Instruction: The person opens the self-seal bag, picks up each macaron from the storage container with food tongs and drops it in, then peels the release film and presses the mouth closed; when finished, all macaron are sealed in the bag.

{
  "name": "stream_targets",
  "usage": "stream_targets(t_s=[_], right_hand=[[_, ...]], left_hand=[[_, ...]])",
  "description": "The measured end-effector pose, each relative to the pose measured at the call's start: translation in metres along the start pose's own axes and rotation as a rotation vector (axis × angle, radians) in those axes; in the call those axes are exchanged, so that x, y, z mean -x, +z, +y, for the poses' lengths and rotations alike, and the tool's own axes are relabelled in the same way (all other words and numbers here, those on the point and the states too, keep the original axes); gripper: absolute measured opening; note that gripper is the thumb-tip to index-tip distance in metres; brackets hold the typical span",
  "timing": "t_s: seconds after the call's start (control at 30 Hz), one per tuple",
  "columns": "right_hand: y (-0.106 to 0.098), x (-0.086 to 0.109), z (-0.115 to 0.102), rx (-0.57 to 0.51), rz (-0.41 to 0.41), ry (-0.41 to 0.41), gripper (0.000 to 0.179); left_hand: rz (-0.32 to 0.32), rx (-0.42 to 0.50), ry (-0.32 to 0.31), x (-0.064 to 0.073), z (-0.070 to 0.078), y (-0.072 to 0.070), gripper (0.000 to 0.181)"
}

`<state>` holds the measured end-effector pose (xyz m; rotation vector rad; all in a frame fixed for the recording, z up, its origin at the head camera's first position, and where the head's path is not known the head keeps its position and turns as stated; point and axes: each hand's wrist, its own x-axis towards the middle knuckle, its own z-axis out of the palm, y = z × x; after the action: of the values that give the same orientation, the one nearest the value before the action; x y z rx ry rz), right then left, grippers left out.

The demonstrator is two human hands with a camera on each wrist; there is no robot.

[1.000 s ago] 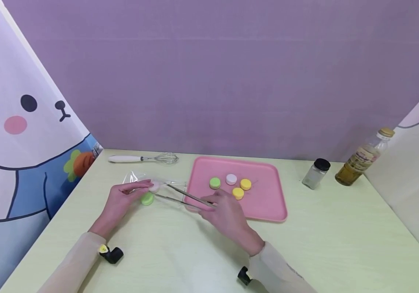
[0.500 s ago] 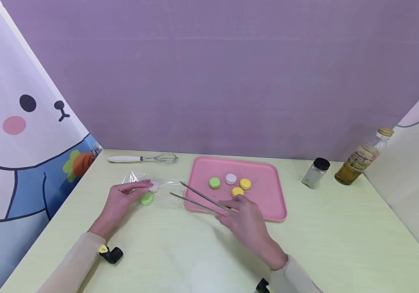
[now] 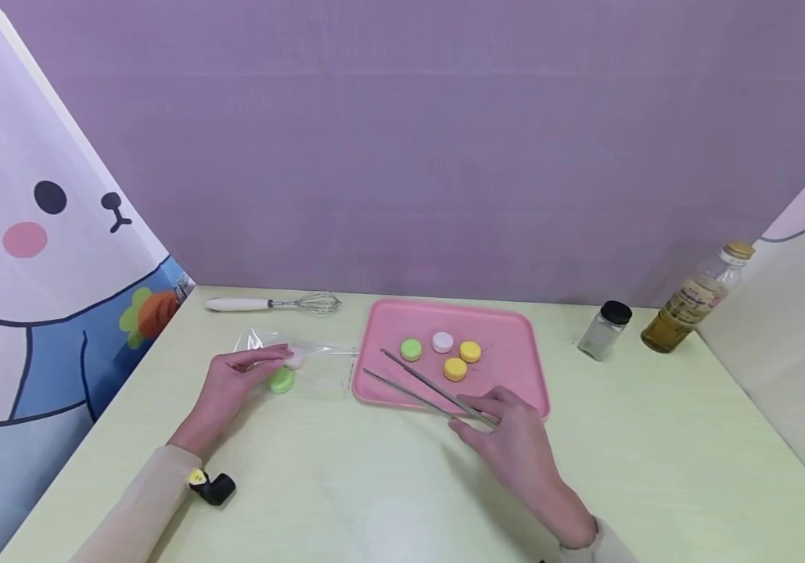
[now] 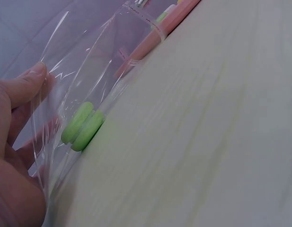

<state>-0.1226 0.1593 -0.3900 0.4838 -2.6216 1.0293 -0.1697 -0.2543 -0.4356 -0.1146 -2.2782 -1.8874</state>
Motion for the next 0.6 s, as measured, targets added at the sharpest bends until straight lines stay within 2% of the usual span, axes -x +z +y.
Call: stream_targets(t_s=[0.2,0.6], right_hand=[[-0.014,0.009,0.005,0.011,0.060,-0.012,0.034],[-0.040,0.031,0.020,0.077,0.132,0.044,0.034]], left_hand=[[-0.001,0.006,-0.008,0.000,0.000,-0.001,0.024],[0.003,0.004,0.003,0.000,0.000,0.000,0.021]])
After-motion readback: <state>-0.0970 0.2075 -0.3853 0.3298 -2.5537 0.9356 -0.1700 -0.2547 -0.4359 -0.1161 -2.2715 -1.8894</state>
